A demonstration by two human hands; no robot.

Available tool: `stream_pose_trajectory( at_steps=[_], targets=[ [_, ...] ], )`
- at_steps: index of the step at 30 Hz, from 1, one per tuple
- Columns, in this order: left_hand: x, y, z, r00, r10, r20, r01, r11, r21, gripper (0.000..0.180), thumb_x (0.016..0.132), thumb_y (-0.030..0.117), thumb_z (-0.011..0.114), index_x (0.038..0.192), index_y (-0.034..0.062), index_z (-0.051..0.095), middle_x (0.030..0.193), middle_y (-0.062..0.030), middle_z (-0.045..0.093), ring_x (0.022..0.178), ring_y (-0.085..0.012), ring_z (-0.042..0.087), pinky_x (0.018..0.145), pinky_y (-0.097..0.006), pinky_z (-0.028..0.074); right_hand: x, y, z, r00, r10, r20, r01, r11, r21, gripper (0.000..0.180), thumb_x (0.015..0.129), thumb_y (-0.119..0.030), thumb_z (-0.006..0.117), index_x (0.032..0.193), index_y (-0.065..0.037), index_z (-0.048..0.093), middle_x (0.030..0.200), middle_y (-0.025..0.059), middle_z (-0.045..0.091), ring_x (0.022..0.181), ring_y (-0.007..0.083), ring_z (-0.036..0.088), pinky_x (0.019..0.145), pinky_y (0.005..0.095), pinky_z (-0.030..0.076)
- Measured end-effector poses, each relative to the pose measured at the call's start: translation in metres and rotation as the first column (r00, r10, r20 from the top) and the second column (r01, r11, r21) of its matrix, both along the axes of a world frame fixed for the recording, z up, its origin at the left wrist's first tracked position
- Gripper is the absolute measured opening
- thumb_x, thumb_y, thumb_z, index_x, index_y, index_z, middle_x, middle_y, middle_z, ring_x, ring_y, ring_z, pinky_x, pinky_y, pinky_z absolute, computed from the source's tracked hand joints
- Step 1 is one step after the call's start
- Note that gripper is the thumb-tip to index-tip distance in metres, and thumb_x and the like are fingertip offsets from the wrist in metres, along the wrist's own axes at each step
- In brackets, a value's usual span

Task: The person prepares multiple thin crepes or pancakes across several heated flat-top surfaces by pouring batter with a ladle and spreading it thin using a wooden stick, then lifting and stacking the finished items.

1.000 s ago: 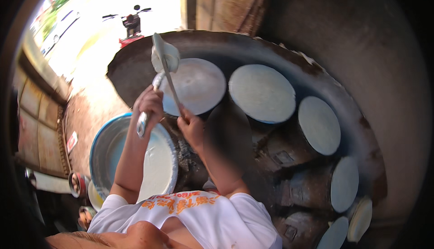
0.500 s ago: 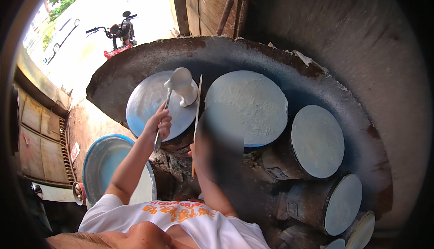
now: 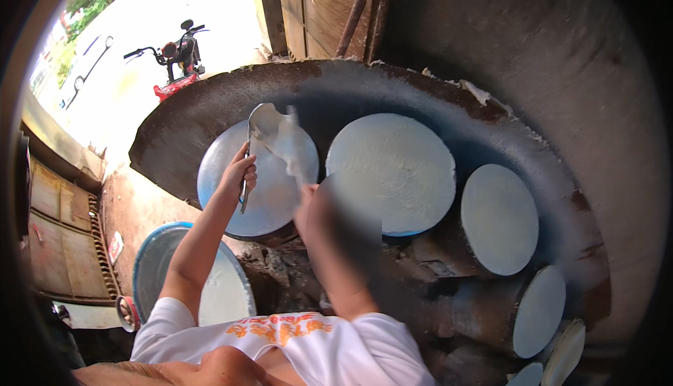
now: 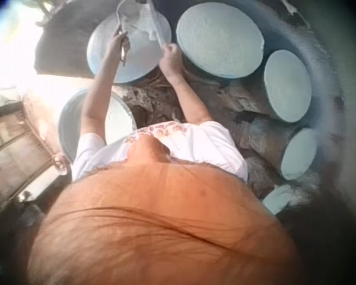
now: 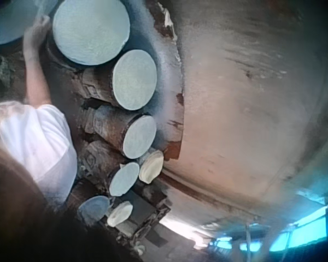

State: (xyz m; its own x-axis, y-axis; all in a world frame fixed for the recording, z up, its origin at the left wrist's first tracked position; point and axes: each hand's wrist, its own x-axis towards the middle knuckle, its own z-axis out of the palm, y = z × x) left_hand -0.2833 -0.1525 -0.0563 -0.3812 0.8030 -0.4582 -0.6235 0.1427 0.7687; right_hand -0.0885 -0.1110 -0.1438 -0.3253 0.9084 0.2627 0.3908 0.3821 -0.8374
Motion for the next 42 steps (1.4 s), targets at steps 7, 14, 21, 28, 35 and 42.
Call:
stream_pose_trajectory(
  at_steps=[7, 14, 21, 28, 35, 42],
  targets=[
    [-0.052, -0.023, -0.028, 0.848, 0.023, 0.530, -0.132, 0.977, 0.168, 0.044, 0.097, 0.015, 0.048, 0.133, 0.0389, 0.042, 0.059, 0.0052, 0.029, 0.044, -0.0043, 0.030, 0.038, -0.018, 0.028, -0.019, -0.035, -0.001, 0.974, 0.090, 0.209, -0.123, 0.981, 0.150, 0.036, 0.071, 0.003, 0.055, 0.106, 0.000, 0.061, 0.102, 0.0161, 0.056, 0.098, 0.0356, 0.054, 0.086, 0.0418, 0.045],
    [-0.072, -0.074, -0.033, 0.282, -0.208, 0.936, -0.281, 0.915, 0.288, 0.040, 0.097, 0.031, 0.048, 0.065, 0.0114, 0.036, 0.050, 0.0038, 0.033, 0.039, -0.0067, 0.033, 0.039, -0.021, 0.034, 0.003, -0.044, 0.001, 0.976, 0.006, 0.220, -0.061, 0.968, 0.242, 0.036, 0.068, 0.002, 0.056, 0.103, -0.002, 0.062, 0.101, 0.0130, 0.057, 0.093, 0.0325, 0.056, 0.082, 0.0396, 0.047],
    [-0.044, -0.139, -0.034, 0.206, -0.346, 0.915, -0.475, 0.783, 0.403, 0.037, 0.099, 0.029, 0.040, 0.067, 0.0096, 0.036, 0.048, 0.0026, 0.035, 0.037, -0.0072, 0.037, 0.038, -0.021, 0.036, 0.011, 0.011, 0.007, 0.976, 0.082, 0.204, -0.135, 0.955, 0.263, 0.030, 0.063, 0.001, 0.061, 0.092, -0.004, 0.068, 0.089, 0.0120, 0.063, 0.083, 0.0331, 0.059, 0.077, 0.0389, 0.048],
    [-0.012, -0.154, -0.027, 0.243, -0.358, 0.902, -0.603, 0.673, 0.429, 0.039, 0.100, 0.025, 0.039, 0.065, 0.0089, 0.035, 0.048, 0.0007, 0.033, 0.035, -0.0091, 0.038, 0.033, -0.022, 0.038, -0.043, -0.002, 0.011, 0.876, 0.282, 0.391, -0.378, 0.905, 0.196, 0.031, 0.064, -0.004, 0.061, 0.094, -0.006, 0.068, 0.081, 0.0114, 0.062, 0.081, 0.0317, 0.060, 0.074, 0.0433, 0.044],
    [0.026, -0.137, -0.003, 0.371, -0.445, 0.815, -0.662, 0.489, 0.568, 0.041, 0.100, 0.025, 0.038, 0.062, 0.0083, 0.034, 0.055, -0.0007, 0.034, 0.036, -0.0090, 0.039, 0.032, -0.022, 0.039, -0.031, 0.080, -0.029, 0.914, 0.343, 0.218, -0.399, 0.859, 0.321, 0.016, 0.071, -0.003, 0.051, 0.080, -0.007, 0.063, 0.078, 0.0145, 0.061, 0.074, 0.0369, 0.058, 0.061, 0.0468, 0.043],
    [0.066, -0.128, 0.028, 0.493, -0.376, 0.784, -0.704, 0.357, 0.614, 0.042, 0.100, 0.026, 0.039, 0.063, 0.0068, 0.035, 0.057, -0.0002, 0.036, 0.037, -0.0072, 0.042, 0.031, -0.020, 0.041, -0.088, 0.074, -0.014, 0.755, 0.646, 0.113, -0.646, 0.701, 0.303, 0.009, 0.068, -0.003, 0.053, 0.075, -0.004, 0.059, 0.074, 0.0185, 0.055, 0.073, 0.0379, 0.055, 0.064, 0.0456, 0.043]
  ],
)
